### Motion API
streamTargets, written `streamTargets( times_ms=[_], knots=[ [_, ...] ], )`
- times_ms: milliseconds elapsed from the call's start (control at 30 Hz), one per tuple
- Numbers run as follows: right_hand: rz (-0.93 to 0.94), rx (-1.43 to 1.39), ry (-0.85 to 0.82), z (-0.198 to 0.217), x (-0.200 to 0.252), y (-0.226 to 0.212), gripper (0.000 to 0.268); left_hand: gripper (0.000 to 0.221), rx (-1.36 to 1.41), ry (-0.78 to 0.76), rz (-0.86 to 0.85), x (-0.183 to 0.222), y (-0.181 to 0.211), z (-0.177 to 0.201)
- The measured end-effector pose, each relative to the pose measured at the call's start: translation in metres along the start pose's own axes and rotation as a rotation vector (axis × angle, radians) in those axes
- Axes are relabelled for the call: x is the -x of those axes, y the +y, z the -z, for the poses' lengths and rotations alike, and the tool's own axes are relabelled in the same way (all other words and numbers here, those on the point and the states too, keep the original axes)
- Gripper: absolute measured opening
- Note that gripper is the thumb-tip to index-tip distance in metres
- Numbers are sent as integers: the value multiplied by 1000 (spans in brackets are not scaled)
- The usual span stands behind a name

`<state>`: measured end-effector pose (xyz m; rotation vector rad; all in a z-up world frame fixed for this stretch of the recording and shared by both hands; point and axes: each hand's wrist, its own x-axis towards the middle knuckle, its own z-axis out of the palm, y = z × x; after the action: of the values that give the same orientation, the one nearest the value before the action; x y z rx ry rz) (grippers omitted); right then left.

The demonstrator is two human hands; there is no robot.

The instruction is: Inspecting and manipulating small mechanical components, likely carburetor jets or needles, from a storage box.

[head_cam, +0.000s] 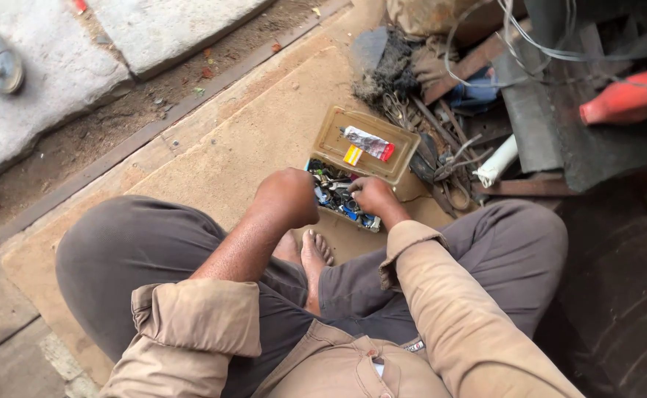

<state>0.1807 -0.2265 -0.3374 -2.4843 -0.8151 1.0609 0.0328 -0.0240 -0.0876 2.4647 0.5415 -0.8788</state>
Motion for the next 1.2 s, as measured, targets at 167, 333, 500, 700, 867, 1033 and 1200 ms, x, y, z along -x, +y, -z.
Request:
streamTargets(
  times_ms=[167,333,500,700,867,1033,1200],
  knots=[
    [-24,-25,30,7,1,-10,22,40,-45,7,-26,-30,5,-34],
    [2,13,-43,3,6,-14,25,73,-121,-184,-22,-49,11,-80],
    [15,280,-263,3,29,-36,52,84,-190,-208,4,-86,2,-151],
    [-46,288,-24,3,33,-36,44,83,-172,-253,-18,-84,4,-156],
    [-4,288,47,7,37,-46,37,56,-128,-247,-1,-99,1,-165],
    [99,329,55,-1,33,-48,24,42,-106,-309,29,-107,2,-165],
    [279,390,73,-17,23,-33,25,43,-99,-300,41,-104,2,-157]
  ],
)
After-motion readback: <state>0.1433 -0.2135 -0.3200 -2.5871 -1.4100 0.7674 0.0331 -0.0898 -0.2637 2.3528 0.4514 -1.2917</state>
